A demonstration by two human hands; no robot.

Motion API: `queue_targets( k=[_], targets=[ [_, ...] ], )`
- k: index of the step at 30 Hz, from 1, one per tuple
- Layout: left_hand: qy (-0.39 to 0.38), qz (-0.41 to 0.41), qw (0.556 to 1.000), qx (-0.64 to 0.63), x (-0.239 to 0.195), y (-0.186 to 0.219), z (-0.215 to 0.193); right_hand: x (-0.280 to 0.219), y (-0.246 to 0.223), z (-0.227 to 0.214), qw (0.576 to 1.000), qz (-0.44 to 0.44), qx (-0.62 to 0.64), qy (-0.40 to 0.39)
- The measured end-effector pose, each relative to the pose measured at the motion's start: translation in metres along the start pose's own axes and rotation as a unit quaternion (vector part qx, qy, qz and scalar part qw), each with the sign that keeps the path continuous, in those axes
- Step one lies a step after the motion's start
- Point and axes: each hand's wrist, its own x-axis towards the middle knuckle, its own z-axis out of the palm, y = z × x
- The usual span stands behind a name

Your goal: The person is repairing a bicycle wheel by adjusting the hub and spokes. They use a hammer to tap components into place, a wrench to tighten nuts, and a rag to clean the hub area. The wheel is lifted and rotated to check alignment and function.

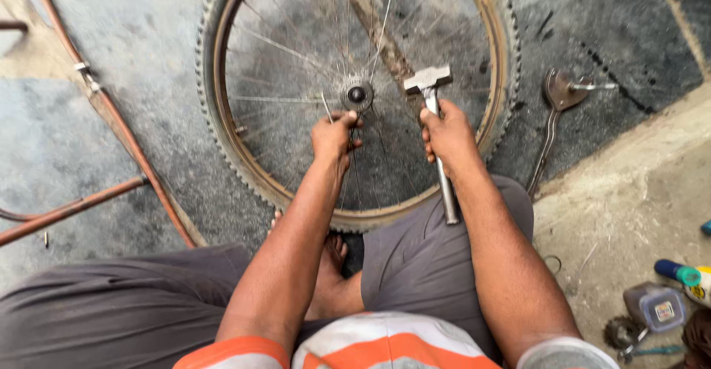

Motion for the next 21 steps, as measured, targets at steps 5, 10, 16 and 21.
queue_targets(
  k=[5, 10, 16, 21],
  targets=[
    [-0.033, -0.005, 0.998, -0.047, 0.007, -0.014, 0.001, 0.004, 0.008, -0.001, 1.0, -0.008, -0.006, -0.004],
    [-0.011, -0.013, 0.999, -0.052, 0.011, -0.011, -0.001, 0.004, 0.002, 0.006, 1.0, 0.005, -0.017, 0.006],
    [-0.014, 0.009, 0.999, -0.041, 0.011, -0.016, 0.0, 0.001, 0.001, 0.007, 1.0, -0.003, -0.029, 0.001],
    [-0.019, 0.018, 0.998, 0.06, 0.011, -0.003, -0.003, 0.002, -0.004, 0.008, 1.0, 0.007, -0.02, -0.004]
  ],
)
